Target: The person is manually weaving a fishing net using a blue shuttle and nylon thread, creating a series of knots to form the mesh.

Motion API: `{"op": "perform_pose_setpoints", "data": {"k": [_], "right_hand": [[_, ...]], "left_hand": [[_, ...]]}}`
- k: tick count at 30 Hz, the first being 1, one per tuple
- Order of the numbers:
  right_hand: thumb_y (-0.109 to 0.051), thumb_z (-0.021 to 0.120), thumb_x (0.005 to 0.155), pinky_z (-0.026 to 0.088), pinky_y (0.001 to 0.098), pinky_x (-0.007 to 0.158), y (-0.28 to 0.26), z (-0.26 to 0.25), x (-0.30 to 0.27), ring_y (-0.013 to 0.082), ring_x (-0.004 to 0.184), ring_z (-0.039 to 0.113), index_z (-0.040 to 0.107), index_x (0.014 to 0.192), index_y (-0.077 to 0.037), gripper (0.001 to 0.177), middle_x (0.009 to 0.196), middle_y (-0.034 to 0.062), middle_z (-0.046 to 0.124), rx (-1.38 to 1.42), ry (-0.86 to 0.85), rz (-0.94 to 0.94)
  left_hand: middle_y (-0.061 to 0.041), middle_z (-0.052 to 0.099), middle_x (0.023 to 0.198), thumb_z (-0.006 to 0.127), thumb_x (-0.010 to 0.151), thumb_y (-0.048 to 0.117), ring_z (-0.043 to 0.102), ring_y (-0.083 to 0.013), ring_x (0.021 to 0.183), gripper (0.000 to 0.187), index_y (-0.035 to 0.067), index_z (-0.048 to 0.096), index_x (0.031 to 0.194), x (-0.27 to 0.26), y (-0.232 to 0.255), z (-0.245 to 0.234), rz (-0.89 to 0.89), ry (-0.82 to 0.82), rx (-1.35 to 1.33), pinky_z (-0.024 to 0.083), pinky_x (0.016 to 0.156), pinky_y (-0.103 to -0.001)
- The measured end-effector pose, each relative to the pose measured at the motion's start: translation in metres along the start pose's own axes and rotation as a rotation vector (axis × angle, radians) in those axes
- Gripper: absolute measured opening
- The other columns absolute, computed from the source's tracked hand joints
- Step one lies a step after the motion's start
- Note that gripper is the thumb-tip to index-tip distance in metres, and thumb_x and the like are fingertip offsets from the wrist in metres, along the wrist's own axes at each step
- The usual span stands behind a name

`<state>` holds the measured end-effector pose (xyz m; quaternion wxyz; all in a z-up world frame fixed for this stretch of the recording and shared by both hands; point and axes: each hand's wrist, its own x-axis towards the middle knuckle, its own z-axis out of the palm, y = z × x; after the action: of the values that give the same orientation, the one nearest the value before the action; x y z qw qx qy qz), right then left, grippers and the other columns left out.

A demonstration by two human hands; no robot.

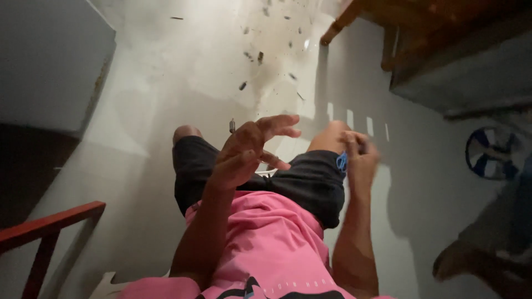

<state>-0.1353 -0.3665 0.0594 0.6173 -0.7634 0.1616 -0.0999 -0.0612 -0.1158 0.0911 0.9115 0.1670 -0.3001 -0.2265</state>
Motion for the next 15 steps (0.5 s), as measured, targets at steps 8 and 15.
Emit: {"op": "perform_pose_setpoints", "data": {"k": [8, 15], "right_hand": [[-0.058, 0.059, 0.095, 0.053, 0.0489, 0.064, 0.202, -0.059, 0.032, 0.0364, 0.075, 0.062, 0.062, 0.113, -0.004, 0.057, 0.101, 0.0142, 0.055, -1.087, 0.238, -0.067], [-0.033, 0.059, 0.092, 0.049, 0.0509, 0.077, 0.151, -0.074, 0.065, 0.0438, 0.089, 0.064, 0.069, 0.101, -0.015, 0.022, 0.091, 0.0169, 0.069, -0.959, 0.086, 0.171]], "left_hand": [[-0.028, 0.039, 0.141, 0.054, 0.093, 0.024, 0.041, -0.0374, 0.132, 0.016, 0.009, 0.05, 0.09, -0.002, 0.016, -0.003, 0.104, 0.021, 0.188, 0.059, 0.082, -0.041], [-0.029, 0.045, 0.132, 0.059, 0.089, 0.019, 0.051, -0.0282, 0.121, 0.018, 0.012, 0.043, 0.093, 0.002, 0.013, 0.004, 0.137, 0.116, 0.279, 0.059, 0.073, -0.023]]}}
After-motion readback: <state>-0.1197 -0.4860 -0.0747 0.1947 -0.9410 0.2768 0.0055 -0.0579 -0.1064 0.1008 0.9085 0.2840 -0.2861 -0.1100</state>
